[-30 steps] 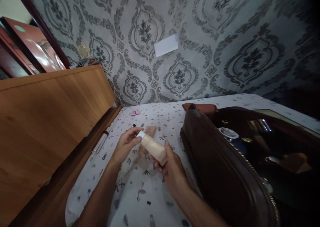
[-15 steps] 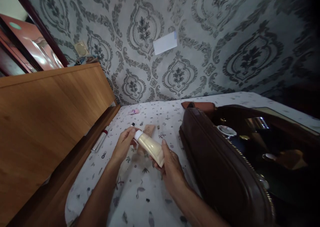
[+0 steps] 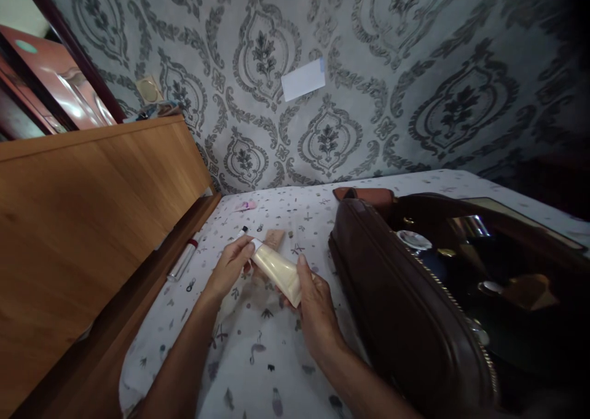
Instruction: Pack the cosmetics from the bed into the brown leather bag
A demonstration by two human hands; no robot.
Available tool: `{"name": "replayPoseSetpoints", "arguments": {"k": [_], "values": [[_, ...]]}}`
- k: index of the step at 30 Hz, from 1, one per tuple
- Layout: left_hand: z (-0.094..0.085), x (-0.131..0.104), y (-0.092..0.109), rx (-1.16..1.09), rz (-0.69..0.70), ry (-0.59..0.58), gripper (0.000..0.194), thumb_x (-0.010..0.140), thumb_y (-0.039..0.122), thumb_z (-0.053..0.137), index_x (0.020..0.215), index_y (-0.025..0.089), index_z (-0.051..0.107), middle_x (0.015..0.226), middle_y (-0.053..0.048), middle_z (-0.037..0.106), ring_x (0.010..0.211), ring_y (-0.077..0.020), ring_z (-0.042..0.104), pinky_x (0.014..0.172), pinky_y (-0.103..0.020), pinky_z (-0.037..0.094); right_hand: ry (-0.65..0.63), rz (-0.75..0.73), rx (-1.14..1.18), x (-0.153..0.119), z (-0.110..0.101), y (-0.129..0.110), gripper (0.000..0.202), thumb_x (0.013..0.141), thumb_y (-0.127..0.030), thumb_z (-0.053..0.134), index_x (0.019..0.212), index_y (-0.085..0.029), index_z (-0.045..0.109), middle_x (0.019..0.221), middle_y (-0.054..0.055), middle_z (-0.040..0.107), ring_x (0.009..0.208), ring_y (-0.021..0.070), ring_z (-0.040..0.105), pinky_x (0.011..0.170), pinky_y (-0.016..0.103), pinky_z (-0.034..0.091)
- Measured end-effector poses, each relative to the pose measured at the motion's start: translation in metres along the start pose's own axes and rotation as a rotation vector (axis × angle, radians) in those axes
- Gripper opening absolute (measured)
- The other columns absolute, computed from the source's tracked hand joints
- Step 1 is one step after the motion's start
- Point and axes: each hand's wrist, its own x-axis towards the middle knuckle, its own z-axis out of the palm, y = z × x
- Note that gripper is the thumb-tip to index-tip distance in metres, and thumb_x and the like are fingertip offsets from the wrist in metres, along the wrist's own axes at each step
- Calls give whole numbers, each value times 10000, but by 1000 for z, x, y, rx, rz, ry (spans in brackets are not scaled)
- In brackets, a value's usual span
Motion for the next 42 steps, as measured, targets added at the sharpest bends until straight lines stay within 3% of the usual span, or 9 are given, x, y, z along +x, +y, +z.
{"name": "replayPoseSetpoints", "arguments": {"k": [4,10,12,15,20,29,35,39,42], "values": [[-2,0,-4,-21,35,-70,439,872,516,600,1112,155,666,775,1,524,594,-83,405,501,-187,319,19,113,97,2,1,-1,443,860,-564,564,680,-160,583,473,-1,559,412,114,502,378,190,321],[-17,-4,4,39,159,-177,397,862,421,655,1201,215,664,1058,-60,634,920,-179,553,784,-247,423,-83,438,333,-3,4,-6,372,963,-410,457,682,-174,512,436,-16,504,310,35,317,333,127,206],[-19,-5,6,58,181,-181,423,862,432,651,1224,213,654,1082,-74,631,915,-183,551,764,-249,426,-89,422,315,-4,3,-4,371,942,-452,493,691,-179,513,443,-19,505,313,35,322,333,128,209],[-16,-5,4,79,163,-137,492,898,520,558,1258,190,620,961,-67,609,717,-134,501,607,-229,399,-42,226,171,-1,0,3,406,865,-552,574,722,-173,559,485,-7,549,359,67,415,354,159,283],[-5,-2,4,146,48,-70,454,925,545,484,1032,140,660,636,37,410,541,-85,357,489,-197,290,57,0,-48,4,-3,8,520,789,-678,571,689,-168,594,477,-14,549,406,115,485,399,217,360],[-6,-6,14,106,5,-92,489,846,592,577,1101,178,632,903,-29,546,719,-114,470,605,-186,405,7,120,134,3,1,1,415,791,-566,627,676,-171,572,482,-7,552,384,114,476,355,205,288],[-8,-6,9,97,22,-100,440,889,531,556,1161,193,625,884,-30,548,675,-106,462,552,-182,376,28,232,238,1,4,-2,504,936,-560,432,649,-171,572,461,3,546,355,96,445,356,188,273],[-14,-3,2,80,94,-79,466,895,496,562,1254,200,596,861,-22,516,604,-88,382,482,-185,312,-75,299,384,0,5,-6,552,947,-592,376,726,-149,621,527,35,611,373,99,469,373,193,298],[-17,-2,-2,66,108,-67,466,903,495,549,1266,206,589,879,-23,502,602,-86,370,474,-190,308,-148,339,468,0,4,-6,452,936,-522,437,810,-135,634,606,47,650,417,99,504,399,191,327]]}}
